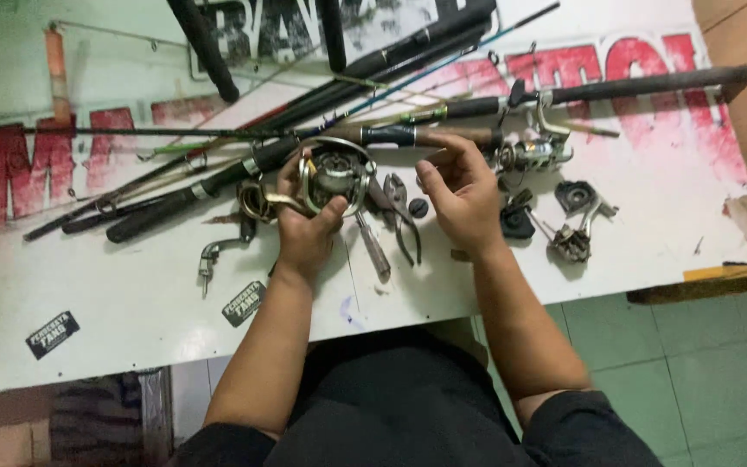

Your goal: Disassembling and inspecting parts of a fishing reel for maintenance or repair.

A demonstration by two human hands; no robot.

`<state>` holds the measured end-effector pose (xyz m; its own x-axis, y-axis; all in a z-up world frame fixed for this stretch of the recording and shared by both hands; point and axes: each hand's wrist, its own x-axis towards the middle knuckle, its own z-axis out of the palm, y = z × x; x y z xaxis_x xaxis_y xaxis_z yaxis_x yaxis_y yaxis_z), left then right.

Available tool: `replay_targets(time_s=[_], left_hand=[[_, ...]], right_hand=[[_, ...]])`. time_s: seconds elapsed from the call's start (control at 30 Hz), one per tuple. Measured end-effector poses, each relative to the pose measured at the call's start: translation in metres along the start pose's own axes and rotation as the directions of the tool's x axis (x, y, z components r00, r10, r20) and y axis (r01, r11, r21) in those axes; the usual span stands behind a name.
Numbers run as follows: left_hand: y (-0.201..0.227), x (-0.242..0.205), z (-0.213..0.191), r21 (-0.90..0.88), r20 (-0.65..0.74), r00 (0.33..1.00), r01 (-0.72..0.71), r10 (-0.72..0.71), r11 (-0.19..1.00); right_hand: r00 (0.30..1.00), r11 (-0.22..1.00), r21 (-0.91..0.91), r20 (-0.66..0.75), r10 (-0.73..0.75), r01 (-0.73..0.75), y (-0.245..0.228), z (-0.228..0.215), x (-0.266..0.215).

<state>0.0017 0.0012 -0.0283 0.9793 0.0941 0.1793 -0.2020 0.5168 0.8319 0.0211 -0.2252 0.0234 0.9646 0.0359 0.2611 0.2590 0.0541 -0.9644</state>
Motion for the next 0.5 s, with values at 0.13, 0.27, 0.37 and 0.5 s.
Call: replay_targets(time_s=[0.13, 0.27, 0.37, 0.5], left_hand=[[0.011, -0.005, 0.003, -0.022, -0.046, 0.994, 0.1, -0.101, 0.995], [0.019, -0.002, 0.008, -0.091, -0.059, 0.992, 0.102, -0.108, 0.991], [0.021, -0.003, 0.012, -0.14, -0.044, 0.995, 0.088, -0.094, 0.986], [0.015, -0.003, 0.009, -0.145, -0.016, 0.997, 0.07, -0.073, 0.987]], right_hand=[[0.986, 0.893, -0.444, 0.104, 0.133, -0.074, -0.013, -0.005, -0.019], [0.981, 0.751, -0.653, 0.192, 0.038, 0.098, -0.013, 0.0, -0.033], [0.986, 0.656, -0.744, 0.169, 0.003, 0.126, -0.009, -0.005, -0.034], [0.994, 0.629, -0.774, 0.107, 0.008, 0.078, -0.018, -0.011, -0.032]])
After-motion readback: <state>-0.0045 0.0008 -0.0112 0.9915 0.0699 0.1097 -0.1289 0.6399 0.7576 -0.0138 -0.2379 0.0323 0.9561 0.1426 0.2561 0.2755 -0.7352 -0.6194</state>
